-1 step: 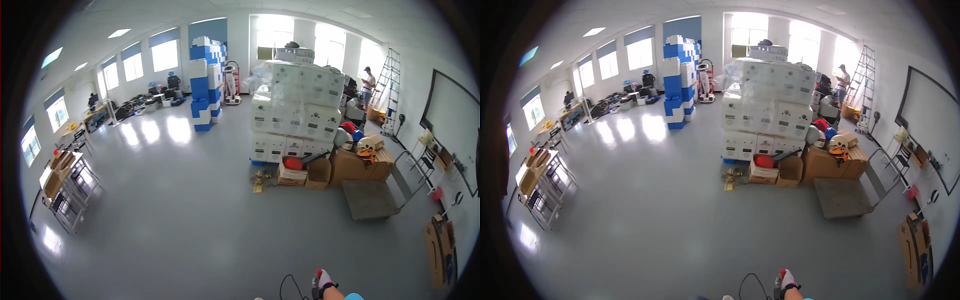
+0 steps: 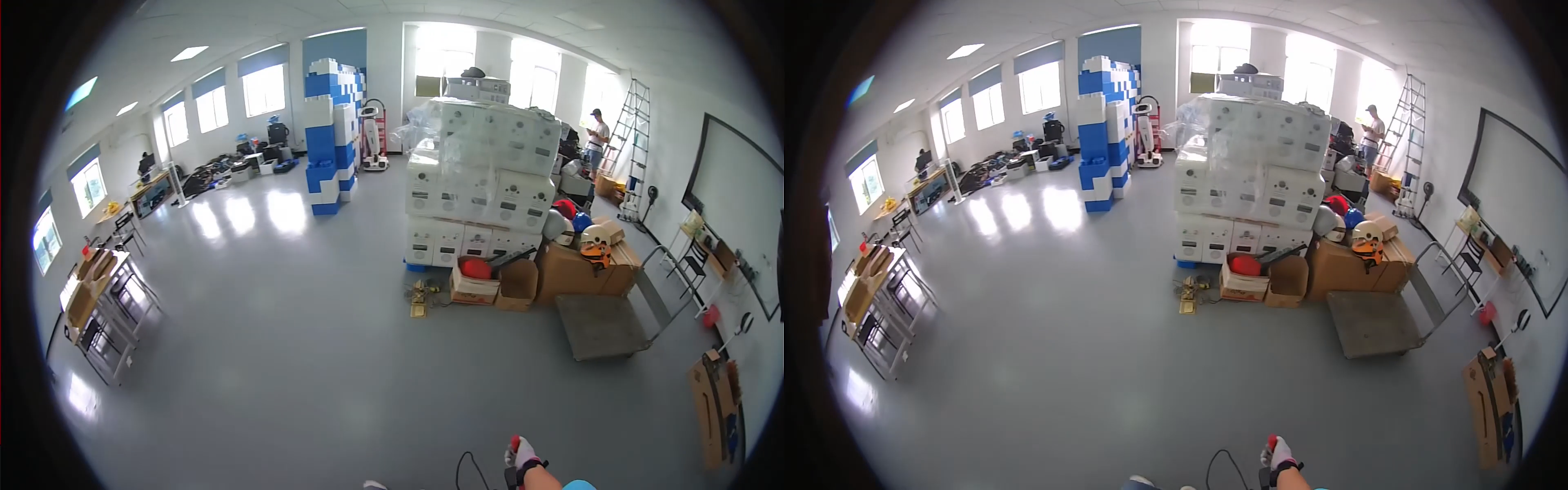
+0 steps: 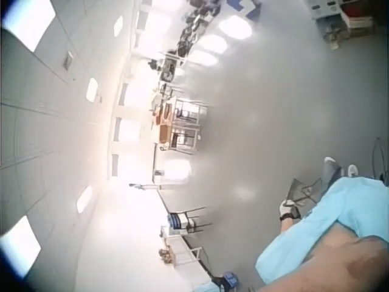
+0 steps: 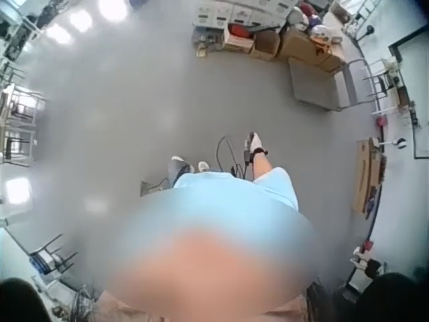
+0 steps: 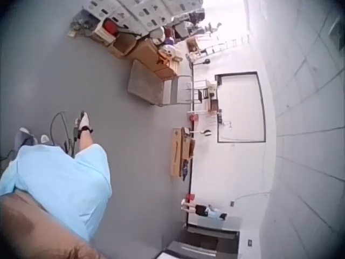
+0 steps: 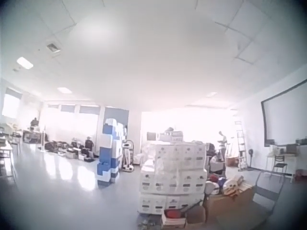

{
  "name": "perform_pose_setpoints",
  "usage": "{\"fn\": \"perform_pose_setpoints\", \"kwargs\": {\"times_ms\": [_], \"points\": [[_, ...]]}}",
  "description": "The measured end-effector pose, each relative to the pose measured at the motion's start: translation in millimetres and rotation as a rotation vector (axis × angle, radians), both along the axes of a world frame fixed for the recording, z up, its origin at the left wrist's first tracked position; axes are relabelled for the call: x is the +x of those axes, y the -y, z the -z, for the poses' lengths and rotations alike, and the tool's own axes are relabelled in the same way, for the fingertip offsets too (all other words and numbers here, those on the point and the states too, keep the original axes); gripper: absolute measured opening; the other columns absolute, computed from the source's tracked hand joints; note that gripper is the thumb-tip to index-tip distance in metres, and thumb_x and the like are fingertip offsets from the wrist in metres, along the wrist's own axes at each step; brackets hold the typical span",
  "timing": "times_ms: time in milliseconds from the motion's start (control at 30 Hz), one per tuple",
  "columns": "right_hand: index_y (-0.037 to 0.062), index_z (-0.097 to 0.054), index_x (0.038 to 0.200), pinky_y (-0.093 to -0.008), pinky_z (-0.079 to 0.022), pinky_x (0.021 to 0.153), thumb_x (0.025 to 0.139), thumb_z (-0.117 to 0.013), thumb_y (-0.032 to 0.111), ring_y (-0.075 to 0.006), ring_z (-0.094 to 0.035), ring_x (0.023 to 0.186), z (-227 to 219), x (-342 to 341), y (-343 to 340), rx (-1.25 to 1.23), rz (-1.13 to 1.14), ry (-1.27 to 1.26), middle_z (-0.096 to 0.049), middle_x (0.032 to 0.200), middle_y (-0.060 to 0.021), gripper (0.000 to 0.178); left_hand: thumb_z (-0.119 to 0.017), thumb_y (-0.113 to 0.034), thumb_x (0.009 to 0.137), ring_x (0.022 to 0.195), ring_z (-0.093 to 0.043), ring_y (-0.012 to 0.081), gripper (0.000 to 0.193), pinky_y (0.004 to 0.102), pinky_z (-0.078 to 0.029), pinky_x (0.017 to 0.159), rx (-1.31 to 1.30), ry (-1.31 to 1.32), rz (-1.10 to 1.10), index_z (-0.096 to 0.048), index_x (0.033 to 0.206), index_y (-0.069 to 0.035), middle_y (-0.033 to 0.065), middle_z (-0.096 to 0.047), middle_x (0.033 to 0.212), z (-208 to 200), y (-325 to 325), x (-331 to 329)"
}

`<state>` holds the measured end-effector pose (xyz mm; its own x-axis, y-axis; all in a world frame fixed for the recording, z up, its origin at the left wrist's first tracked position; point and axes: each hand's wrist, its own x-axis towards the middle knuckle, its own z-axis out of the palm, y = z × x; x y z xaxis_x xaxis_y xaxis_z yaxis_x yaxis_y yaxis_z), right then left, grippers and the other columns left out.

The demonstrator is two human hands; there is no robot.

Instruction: The person sweeps debris into a dustpan with a broom, moves a white machine and several cardboard boxes, transfers metal rails and a crate of cables into a box, and sweeps a corner of the room.

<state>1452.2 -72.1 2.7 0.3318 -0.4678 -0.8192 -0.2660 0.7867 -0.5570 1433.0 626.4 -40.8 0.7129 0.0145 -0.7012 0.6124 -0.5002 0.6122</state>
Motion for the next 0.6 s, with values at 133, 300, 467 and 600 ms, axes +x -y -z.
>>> {"fn": "perform_pose_setpoints", "kwargs": {"times_ms": [133,300,467,600], "points": [[0.0094,-0.048,0.068,-0.0308,-0.038,0.035,0.081,-0.045,0.037,-0.0204,-0.048,0.04,-6.0,127.3,-20.5,0.015,-0.044,-0.061,-0.045,0.05,-0.0046,0.03,-0.047,-0.029,0.078,0.091,-0.055,0.0188,0.023,0.0311,-0.041,0.081,1.018,0.068,1.005,-0.063,0.085,-0.013,0.0066,-0.061,0.091,-4.9,5.8,100.3],[0.0112,-0.044,0.061,-0.0335,-0.036,0.034,0.079,-0.043,0.028,-0.0216,-0.045,0.037,3.7,235.0,-35.8,0.043,-0.055,-0.181,-0.042,0.046,-0.0053,0.025,-0.054,-0.025,0.073,0.087,-0.059,0.0205,0.019,0.0293,-0.046,0.075,0.972,0.077,0.948,-0.066,0.084,-0.015,0.0054,-0.063,0.09,-66.4,18.2,261.8],[0.0124,-0.038,0.051,-0.0357,-0.035,0.035,0.067,-0.043,0.014,-0.0231,-0.042,0.036,16.0,324.7,-55.6,0.055,0.034,-0.212,-0.039,0.045,-0.0057,0.016,-0.052,-0.027,0.074,0.084,-0.059,0.0203,0.018,0.0291,-0.045,0.073,1.094,0.232,1.164,-0.065,0.081,-0.015,0.0049,-0.063,0.086,13.3,-70.4,397.8],[0.0092,-0.041,0.056,-0.0334,-0.036,0.038,0.064,-0.044,0.013,-0.022,-0.045,0.041,-2.9,410.6,-81.2,0.096,0.106,-0.231,-0.041,0.047,-0.0058,0.01,-0.051,-0.028,0.075,0.081,-0.058,0.0201,0.019,0.029,-0.045,0.071,1.248,0.484,1.304,-0.064,0.079,-0.016,0.0045,-0.062,0.083,41.2,-123.2,518.5]]}}
